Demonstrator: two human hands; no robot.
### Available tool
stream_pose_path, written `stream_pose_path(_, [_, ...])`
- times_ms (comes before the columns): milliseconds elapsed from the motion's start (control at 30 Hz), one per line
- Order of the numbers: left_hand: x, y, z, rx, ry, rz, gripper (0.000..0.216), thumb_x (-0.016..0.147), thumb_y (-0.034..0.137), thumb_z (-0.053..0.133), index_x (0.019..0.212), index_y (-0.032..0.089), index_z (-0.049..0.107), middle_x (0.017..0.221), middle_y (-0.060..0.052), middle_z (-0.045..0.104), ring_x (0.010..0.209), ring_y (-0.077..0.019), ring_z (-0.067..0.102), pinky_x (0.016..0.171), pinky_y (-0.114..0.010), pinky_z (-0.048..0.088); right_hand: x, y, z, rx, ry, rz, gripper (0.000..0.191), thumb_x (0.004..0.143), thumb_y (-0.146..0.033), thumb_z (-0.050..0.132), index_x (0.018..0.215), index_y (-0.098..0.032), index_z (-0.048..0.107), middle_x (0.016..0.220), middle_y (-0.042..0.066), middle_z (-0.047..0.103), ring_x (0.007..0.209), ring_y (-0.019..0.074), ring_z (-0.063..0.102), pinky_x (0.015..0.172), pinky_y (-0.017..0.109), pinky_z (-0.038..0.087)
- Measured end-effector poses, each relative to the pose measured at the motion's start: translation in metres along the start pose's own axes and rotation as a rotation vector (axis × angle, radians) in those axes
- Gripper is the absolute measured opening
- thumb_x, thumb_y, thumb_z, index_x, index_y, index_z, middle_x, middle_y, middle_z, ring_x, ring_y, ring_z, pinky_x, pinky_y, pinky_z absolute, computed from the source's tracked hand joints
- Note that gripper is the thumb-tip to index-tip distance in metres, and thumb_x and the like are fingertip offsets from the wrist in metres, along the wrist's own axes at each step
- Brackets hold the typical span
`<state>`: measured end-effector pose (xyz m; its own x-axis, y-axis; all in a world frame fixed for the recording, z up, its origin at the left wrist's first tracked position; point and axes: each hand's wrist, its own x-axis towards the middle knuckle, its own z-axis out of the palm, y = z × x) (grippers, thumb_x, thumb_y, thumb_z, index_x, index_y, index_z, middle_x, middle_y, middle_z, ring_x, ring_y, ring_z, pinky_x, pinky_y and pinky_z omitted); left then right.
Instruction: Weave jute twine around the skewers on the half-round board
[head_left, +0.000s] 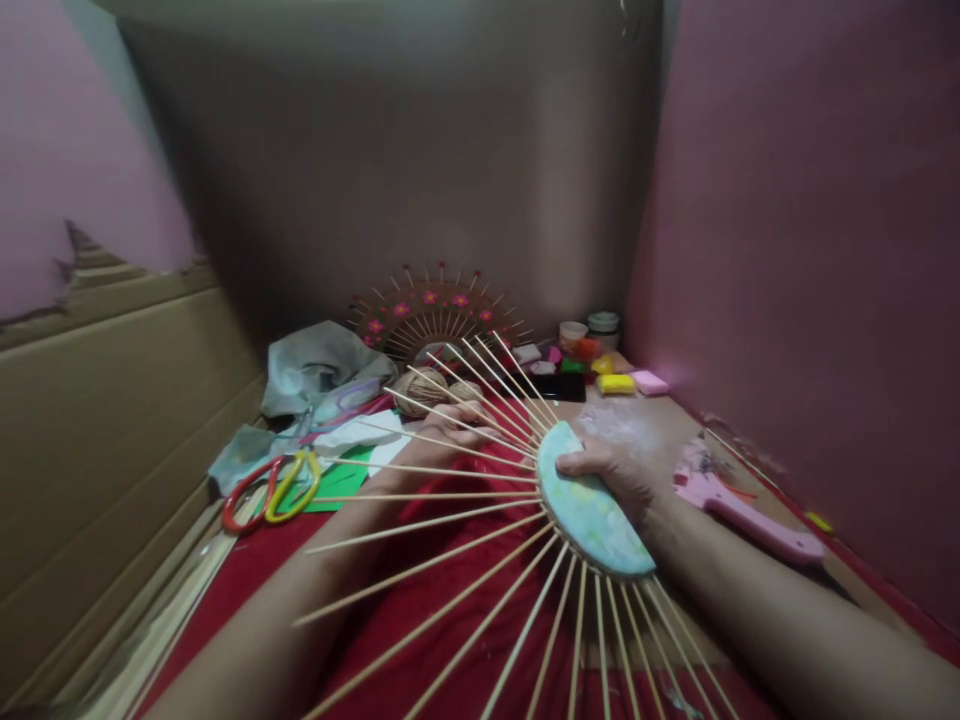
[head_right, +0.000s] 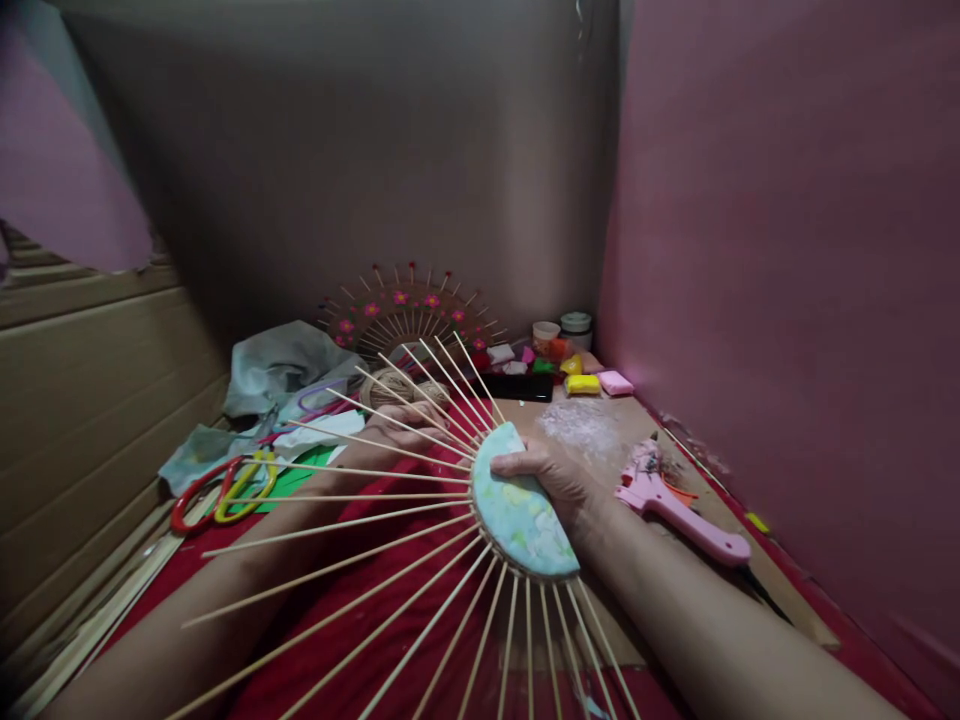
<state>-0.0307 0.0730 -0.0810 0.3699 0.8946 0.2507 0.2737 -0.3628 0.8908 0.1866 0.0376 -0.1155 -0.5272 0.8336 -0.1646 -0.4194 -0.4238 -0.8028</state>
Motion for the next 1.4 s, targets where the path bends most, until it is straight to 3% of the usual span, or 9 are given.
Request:
stream_pose_path(100, [0.004, -0.001, -0.01, 0.019, -0.053, -0.063, 0.014, 0.068, 0.023, 0.065, 0.073, 0.011, 0.066, 0.074, -0.006, 0.062, 0.067, -0.0163, 0.055, 0.065, -0.028, 0.044, 0.001, 0.0, -0.002, -0.004, -0.032, 0.006, 0.029, 0.06, -0.01, 0.062, 0.089, -0.01, 0.061, 0.063, 0.006, 0.068, 0.052, 0.0162, 0.063, 0.052, 0.026, 0.052])
stream_pose_path(333, [0.002, -0.004, -0.047, -0.033, -0.045, -0.155, 0.014, 0.064, 0.02, 0.068, 0.076, 0.012, 0.067, 0.067, -0.004, 0.062, 0.059, -0.0131, 0.054, 0.055, -0.024, 0.042, 0.002, 0.0, -0.002, 0.007, -0.041, 0.013, 0.025, 0.06, -0.01, 0.063, 0.085, -0.011, 0.059, 0.063, 0.005, 0.068, 0.051, 0.0151, 0.062, 0.051, 0.024, 0.051])
stream_pose_path(567, [-0.004, -0.008, -0.08, -0.142, 0.019, -0.134, 0.008, 0.061, 0.013, 0.069, 0.066, 0.013, 0.063, 0.061, -0.001, 0.056, 0.051, -0.0094, 0.051, 0.047, -0.021, 0.038, 0.001, 0.0, -0.001, -0.006, -0.003, 0.02, 0.02, 0.06, -0.011, 0.063, 0.079, -0.013, 0.057, 0.06, 0.004, 0.066, 0.051, 0.0154, 0.062, 0.052, 0.026, 0.051])
stream_pose_path(900, [-0.007, -0.012, -0.091, -0.274, 0.05, -0.089, 0.008, 0.061, 0.012, 0.069, 0.067, 0.012, 0.063, 0.072, -0.003, 0.057, 0.058, -0.0102, 0.055, 0.052, -0.021, 0.042, -0.002, -0.003, 0.006, -0.046, 0.083, 0.12, 0.015, 0.058, -0.013, 0.061, 0.073, -0.013, 0.057, 0.055, 0.003, 0.065, 0.047, 0.0148, 0.061, 0.048, 0.023, 0.049])
stream_pose_path(1400, [-0.002, -0.012, -0.093, -0.294, 0.273, 0.007, 0.015, 0.063, 0.02, 0.071, 0.068, 0.013, 0.059, 0.053, 0.003, 0.056, 0.047, -0.008, 0.052, 0.05, -0.021, 0.04, -0.004, -0.003, 0.01, -0.037, 0.119, 0.14, 0.011, 0.061, -0.011, 0.061, 0.069, -0.015, 0.057, 0.058, 0.006, 0.066, 0.049, 0.0178, 0.062, 0.051, 0.028, 0.051])
